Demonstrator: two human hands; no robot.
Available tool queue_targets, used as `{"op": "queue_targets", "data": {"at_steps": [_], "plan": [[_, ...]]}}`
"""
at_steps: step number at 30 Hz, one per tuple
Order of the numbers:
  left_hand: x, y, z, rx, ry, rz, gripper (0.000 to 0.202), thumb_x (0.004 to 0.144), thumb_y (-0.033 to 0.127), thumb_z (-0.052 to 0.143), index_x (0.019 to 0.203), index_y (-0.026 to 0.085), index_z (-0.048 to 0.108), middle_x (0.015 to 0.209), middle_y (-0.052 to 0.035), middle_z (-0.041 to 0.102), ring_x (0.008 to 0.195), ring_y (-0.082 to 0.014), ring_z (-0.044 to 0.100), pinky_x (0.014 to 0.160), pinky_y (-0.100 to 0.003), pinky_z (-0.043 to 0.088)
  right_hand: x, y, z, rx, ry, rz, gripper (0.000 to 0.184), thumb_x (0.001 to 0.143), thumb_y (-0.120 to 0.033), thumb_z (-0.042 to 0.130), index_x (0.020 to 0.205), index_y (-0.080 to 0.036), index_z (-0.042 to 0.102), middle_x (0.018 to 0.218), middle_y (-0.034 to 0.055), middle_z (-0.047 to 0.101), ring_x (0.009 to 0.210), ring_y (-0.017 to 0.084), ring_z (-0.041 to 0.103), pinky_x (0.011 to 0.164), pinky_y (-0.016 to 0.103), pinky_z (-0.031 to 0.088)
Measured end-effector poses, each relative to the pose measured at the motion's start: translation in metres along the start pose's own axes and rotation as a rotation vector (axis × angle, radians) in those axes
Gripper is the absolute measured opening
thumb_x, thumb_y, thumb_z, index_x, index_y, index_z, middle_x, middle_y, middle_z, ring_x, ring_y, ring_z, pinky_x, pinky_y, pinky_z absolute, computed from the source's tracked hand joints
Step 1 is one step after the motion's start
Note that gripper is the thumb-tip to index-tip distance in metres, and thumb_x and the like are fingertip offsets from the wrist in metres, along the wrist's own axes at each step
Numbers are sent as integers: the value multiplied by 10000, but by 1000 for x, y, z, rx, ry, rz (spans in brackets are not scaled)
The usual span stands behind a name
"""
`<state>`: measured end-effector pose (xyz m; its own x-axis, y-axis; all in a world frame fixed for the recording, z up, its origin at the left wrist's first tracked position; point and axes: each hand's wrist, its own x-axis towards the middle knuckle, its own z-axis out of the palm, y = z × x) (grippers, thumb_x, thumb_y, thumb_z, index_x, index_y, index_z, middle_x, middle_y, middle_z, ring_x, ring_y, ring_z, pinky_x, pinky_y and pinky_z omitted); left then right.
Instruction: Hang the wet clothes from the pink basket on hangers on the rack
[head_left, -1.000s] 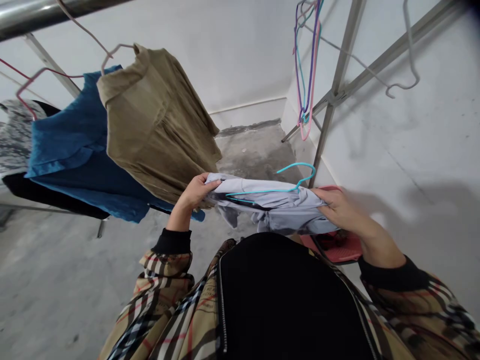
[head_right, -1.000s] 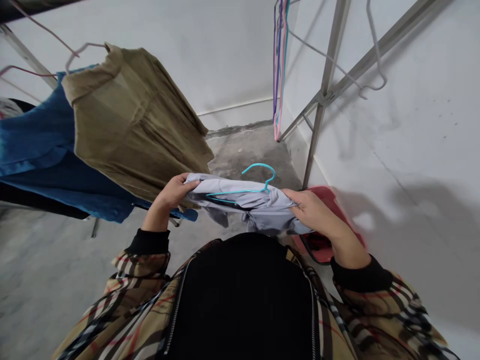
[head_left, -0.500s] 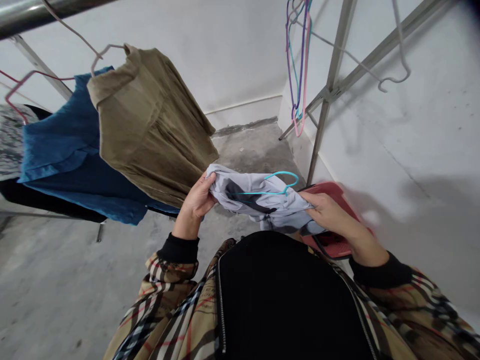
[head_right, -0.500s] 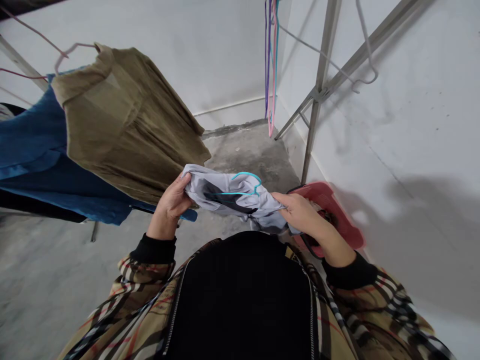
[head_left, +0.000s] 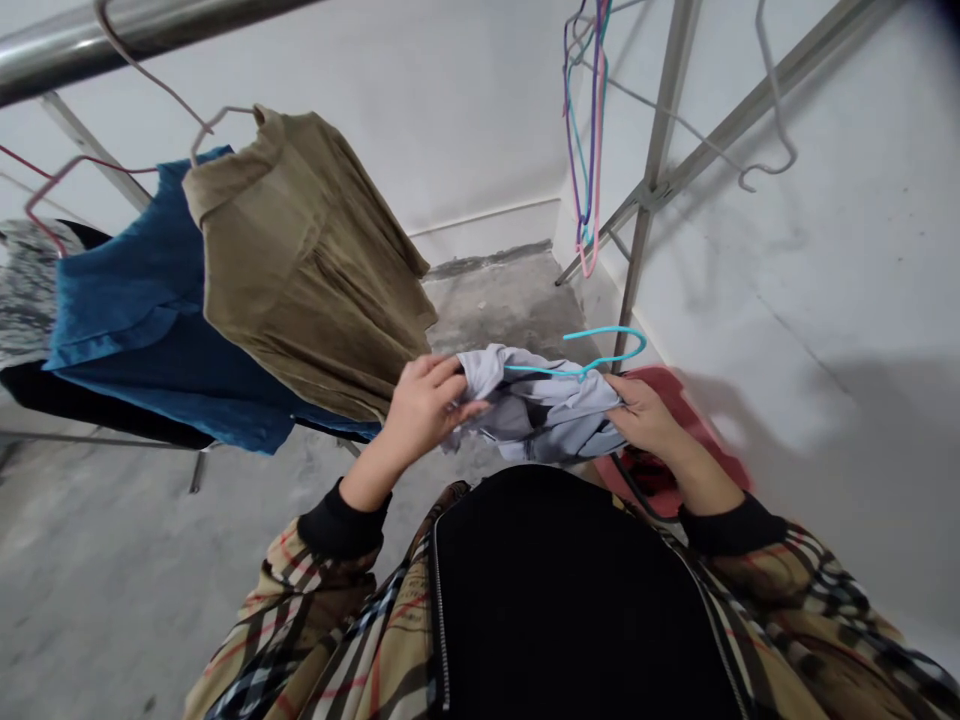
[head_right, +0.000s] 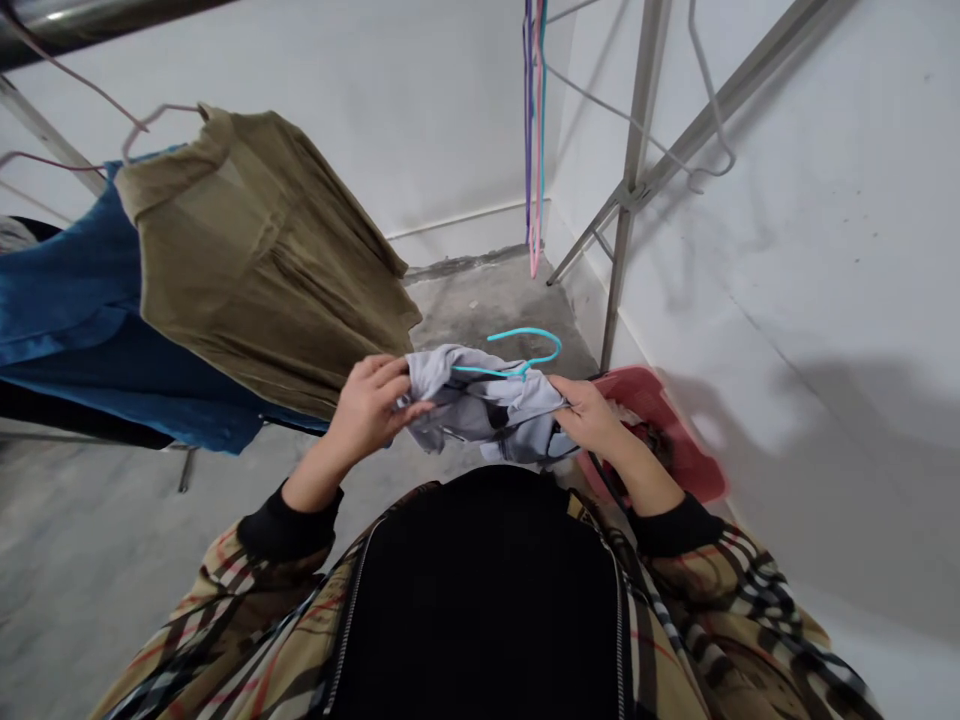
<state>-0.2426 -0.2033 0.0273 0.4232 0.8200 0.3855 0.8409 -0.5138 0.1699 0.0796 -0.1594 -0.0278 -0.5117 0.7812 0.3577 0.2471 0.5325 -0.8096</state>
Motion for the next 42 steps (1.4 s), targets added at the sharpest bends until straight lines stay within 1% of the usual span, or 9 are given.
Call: {"op": "queue_targets", "data": {"at_steps": [5,11,20,23,26,28,30,35,42], "plan": [[6,-22,-1,-151,24,-148,252,881,421,587,958,185,630,827,-49,665,812,-199,601,742,-303,453,13,-12,-12,18,9,12,243,822,-173,530,977,-192,716,881,20,743,751,155,677,699,250,530],[2,-18,-1,-391,81,-308,158,785,358,680,838,210,660,705,1,618,665,-149,552,637,-235,395,20,-18,-26,27,141,33,167,798,-302,663,925,-230,744,912,54,712,869,186,667,801,319,542],[-14,-29,2,-188,138,-372,50,792,245,655,745,232,642,675,16,563,640,-136,506,573,-237,310,6,-33,-42,38,349,113,139,834,-246,633,902,-279,750,901,45,680,821,205,650,720,348,528],[-14,-28,4,-124,180,-381,59,780,213,660,730,231,632,688,13,560,661,-140,510,565,-244,290,4,-44,-38,73,318,47,144,820,-211,656,912,-265,752,889,29,668,792,168,648,689,295,524],[-15,-30,5,-185,309,-422,75,780,219,669,730,221,613,683,21,549,652,-131,500,589,-235,322,0,-49,-38,71,83,-1,216,839,-207,643,1028,-246,741,925,37,663,821,149,650,723,267,533],[-16,-34,4,-287,435,-454,111,793,257,672,730,213,593,658,34,528,624,-120,476,611,-228,354,-5,-42,-40,9,-8,47,355,846,-249,652,1200,-264,672,1072,58,652,924,165,645,811,294,542],[-16,-39,2,-376,519,-460,157,801,299,675,719,208,577,632,45,508,606,-113,456,621,-226,375,-8,-27,-43,-75,70,139,555,825,-309,685,1360,-300,538,1269,78,583,1066,198,610,912,351,530],[-14,-48,-6,-397,567,-421,191,788,330,700,716,196,585,631,47,521,603,-104,459,609,-225,384,0,24,-32,-27,135,302,844,752,-399,751,1482,-281,343,1400,115,512,1245,258,534,983,434,507],[-5,-49,-16,-401,572,-496,234,767,362,722,685,192,585,617,43,533,601,-107,478,597,-225,397,17,46,-17,188,-1,373,394,854,-421,601,1147,-163,658,1001,80,716,937,219,668,859,397,552]]}}
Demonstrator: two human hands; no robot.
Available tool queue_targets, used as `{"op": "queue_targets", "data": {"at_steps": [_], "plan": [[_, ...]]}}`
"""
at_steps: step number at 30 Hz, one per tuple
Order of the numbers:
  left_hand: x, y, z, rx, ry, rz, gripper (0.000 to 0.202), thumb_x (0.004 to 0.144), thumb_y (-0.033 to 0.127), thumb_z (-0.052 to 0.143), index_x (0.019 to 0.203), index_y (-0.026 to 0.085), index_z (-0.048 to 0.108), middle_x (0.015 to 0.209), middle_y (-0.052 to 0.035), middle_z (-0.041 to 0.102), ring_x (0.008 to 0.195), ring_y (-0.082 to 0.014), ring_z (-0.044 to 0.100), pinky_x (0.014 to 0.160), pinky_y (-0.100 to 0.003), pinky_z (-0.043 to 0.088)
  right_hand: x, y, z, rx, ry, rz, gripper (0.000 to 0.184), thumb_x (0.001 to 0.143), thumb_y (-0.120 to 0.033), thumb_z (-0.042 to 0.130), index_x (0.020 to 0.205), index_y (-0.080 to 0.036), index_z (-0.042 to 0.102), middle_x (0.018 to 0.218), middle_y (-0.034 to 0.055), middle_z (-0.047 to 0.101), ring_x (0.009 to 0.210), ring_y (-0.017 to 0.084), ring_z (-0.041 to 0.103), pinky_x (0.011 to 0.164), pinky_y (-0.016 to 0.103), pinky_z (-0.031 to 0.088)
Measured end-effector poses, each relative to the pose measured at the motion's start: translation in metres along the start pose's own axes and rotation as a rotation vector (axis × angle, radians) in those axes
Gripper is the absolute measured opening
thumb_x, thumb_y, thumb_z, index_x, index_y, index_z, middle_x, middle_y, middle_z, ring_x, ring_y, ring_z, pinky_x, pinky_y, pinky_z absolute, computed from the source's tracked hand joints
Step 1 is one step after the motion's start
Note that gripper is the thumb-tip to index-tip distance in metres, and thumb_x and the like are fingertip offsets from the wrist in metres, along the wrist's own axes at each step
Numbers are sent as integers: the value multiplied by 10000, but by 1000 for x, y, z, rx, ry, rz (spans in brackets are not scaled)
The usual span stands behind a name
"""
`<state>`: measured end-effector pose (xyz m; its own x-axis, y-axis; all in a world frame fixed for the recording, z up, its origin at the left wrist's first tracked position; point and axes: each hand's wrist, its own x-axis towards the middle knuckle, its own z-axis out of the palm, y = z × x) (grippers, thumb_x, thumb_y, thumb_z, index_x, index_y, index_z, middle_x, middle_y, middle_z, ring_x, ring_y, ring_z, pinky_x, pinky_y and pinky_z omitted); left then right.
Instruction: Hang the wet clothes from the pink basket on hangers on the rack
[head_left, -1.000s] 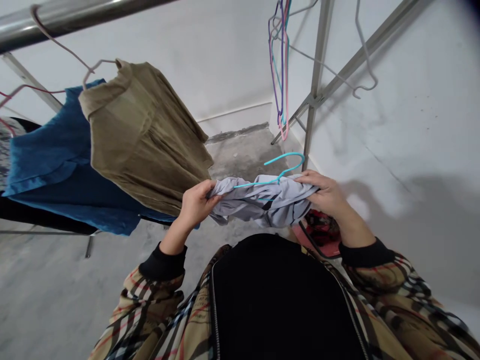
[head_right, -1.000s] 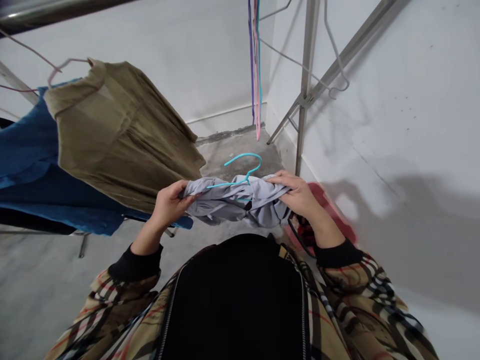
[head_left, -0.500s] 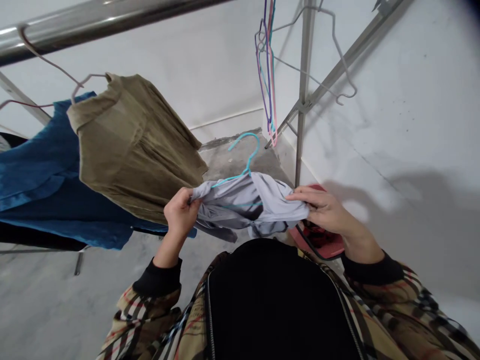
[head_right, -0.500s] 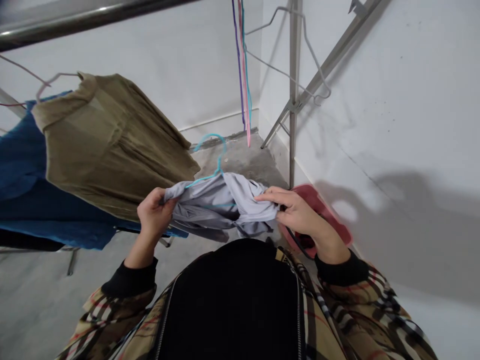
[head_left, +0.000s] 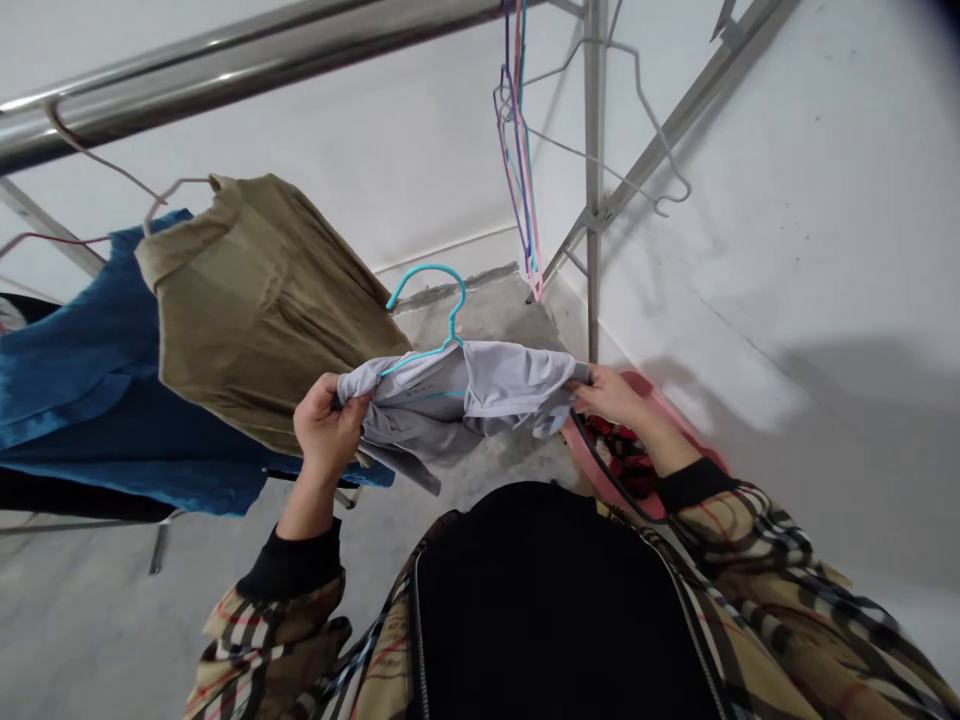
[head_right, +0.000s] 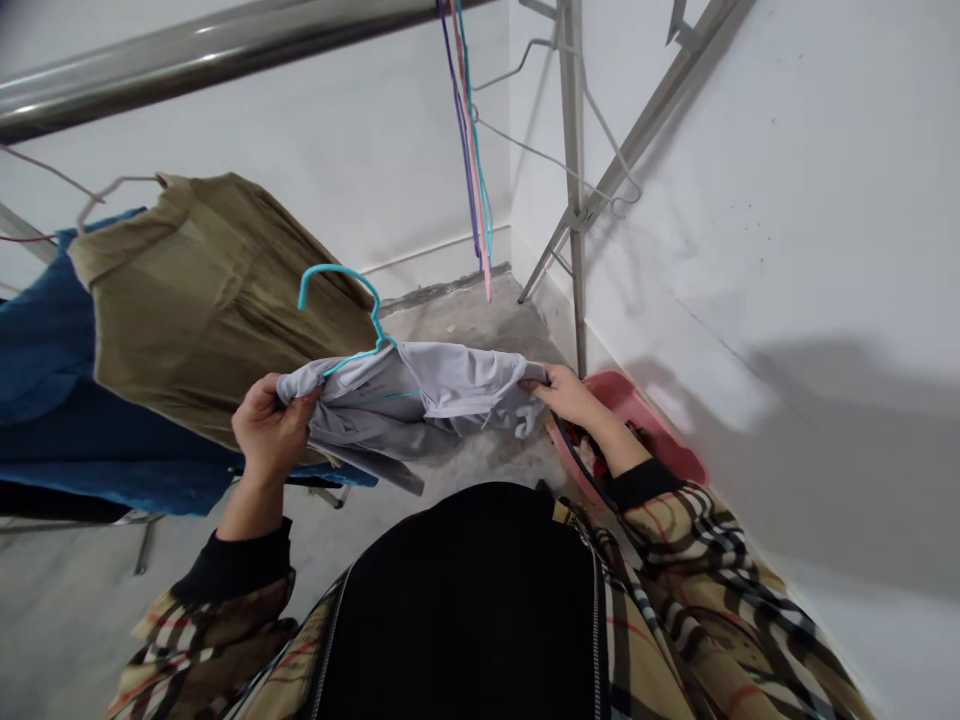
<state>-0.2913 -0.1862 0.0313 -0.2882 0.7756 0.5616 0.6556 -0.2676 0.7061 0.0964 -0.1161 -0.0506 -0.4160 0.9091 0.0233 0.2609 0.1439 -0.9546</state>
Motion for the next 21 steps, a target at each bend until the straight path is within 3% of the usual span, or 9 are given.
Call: {"op": "queue_targets", "data": {"at_steps": [6,11,16,21], "plan": [[-1,1,-1,-57,-71,-2,240,747,369,724,669,201,571,612,35,520,587,-111,452,581,-227,387,-8,-43,-17,-239,-18,-121,369,747,-384,737,1059,-192,686,939,56,711,838,195,663,737,295,547],[-1,-1,3,-94,-149,-30,240,732,370,737,656,202,583,612,26,502,603,-124,449,613,-246,388,-14,-77,-3,-163,-219,-173,309,850,-469,601,919,-189,710,754,23,697,773,200,659,633,257,529],[-1,-10,0,-249,-164,-162,334,635,458,808,787,194,668,762,-21,623,747,-174,555,739,-282,446,-34,-72,-2,-63,-95,-149,294,846,-452,614,943,-203,735,732,32,714,748,213,681,660,294,566],[-5,-20,5,-450,-88,-291,413,803,563,636,996,199,676,951,-51,681,894,-182,610,856,-288,465,-53,-49,-21,-16,34,-122,207,810,-394,677,949,-261,754,797,32,742,732,228,704,665,316,590]]}}
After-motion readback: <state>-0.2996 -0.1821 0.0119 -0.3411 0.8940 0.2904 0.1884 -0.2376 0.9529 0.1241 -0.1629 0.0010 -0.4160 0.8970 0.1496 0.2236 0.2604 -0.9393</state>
